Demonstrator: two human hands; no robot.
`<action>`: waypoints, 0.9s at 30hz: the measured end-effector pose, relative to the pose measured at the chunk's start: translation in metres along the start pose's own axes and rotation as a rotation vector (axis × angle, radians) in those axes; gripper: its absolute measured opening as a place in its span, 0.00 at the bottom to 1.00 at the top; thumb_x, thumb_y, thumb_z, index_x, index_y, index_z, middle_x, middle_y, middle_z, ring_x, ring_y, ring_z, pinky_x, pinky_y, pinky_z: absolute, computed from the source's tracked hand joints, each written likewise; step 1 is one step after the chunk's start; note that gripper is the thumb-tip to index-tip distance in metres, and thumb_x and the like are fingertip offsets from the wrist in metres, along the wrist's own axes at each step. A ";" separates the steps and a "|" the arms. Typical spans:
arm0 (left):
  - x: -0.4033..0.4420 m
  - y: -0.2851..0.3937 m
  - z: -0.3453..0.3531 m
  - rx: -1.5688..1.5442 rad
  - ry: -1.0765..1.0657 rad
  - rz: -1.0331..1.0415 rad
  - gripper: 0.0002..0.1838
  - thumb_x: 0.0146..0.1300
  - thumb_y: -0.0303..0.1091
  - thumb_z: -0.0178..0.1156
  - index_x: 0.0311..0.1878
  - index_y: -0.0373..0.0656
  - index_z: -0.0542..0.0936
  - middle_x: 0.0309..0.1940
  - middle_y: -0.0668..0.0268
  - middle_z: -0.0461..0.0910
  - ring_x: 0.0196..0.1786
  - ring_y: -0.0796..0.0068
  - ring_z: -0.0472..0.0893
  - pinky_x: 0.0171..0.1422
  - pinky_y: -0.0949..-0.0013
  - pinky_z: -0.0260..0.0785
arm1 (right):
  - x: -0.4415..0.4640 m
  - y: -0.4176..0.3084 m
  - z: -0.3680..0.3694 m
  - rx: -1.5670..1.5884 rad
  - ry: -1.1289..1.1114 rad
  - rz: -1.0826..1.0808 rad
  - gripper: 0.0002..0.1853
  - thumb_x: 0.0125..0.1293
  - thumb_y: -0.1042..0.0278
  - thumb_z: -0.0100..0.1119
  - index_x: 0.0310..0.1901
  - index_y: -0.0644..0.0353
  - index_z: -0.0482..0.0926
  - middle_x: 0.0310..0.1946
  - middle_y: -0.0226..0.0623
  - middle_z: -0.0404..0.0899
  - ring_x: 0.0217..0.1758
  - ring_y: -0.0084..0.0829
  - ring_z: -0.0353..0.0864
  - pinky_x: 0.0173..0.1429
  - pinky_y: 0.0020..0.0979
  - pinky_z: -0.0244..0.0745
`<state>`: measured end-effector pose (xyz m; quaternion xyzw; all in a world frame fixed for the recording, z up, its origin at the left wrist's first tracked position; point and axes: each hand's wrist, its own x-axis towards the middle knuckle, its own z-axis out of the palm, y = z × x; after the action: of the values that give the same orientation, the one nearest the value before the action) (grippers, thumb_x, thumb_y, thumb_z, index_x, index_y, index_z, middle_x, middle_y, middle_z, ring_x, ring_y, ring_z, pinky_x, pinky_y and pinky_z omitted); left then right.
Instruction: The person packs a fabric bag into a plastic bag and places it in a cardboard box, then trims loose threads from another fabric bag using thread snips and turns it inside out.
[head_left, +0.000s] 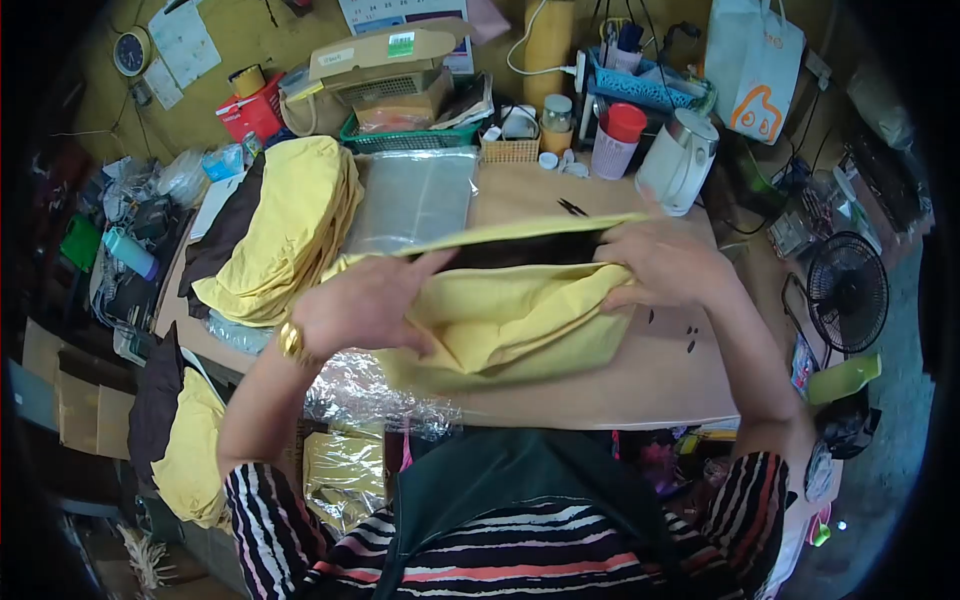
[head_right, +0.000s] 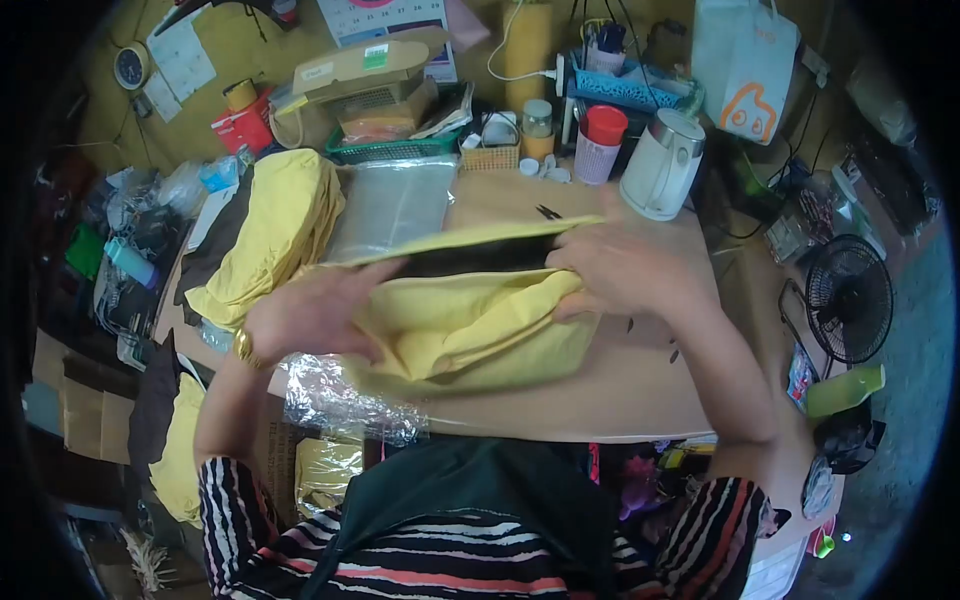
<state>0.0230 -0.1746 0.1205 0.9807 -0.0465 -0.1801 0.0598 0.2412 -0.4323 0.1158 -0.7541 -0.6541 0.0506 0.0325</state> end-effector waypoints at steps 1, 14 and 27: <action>-0.008 0.011 -0.003 -0.028 0.150 -0.046 0.51 0.46 0.53 0.73 0.69 0.37 0.61 0.48 0.45 0.78 0.53 0.48 0.77 0.57 0.55 0.69 | -0.008 -0.013 -0.005 -0.101 0.058 0.048 0.18 0.49 0.53 0.72 0.38 0.54 0.82 0.34 0.33 0.78 0.49 0.37 0.79 0.74 0.60 0.46; 0.072 0.067 0.170 -0.259 0.588 -0.098 0.20 0.62 0.35 0.57 0.53 0.33 0.68 0.36 0.46 0.76 0.40 0.46 0.77 0.42 0.52 0.69 | -0.031 -0.086 0.167 -0.279 0.034 0.397 0.29 0.56 0.53 0.65 0.57 0.60 0.75 0.56 0.41 0.73 0.68 0.41 0.65 0.72 0.69 0.32; 0.148 0.068 0.196 -0.485 0.355 0.024 0.17 0.66 0.35 0.48 0.51 0.35 0.76 0.46 0.44 0.78 0.47 0.43 0.77 0.55 0.50 0.68 | 0.009 -0.097 0.251 0.291 0.084 0.276 0.32 0.67 0.49 0.49 0.67 0.63 0.64 0.68 0.55 0.59 0.74 0.55 0.50 0.73 0.63 0.33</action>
<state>0.0860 -0.2786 -0.1041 0.9533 -0.0026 -0.0108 0.3018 0.1176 -0.4144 -0.1223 -0.8255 -0.5282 0.1170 0.1609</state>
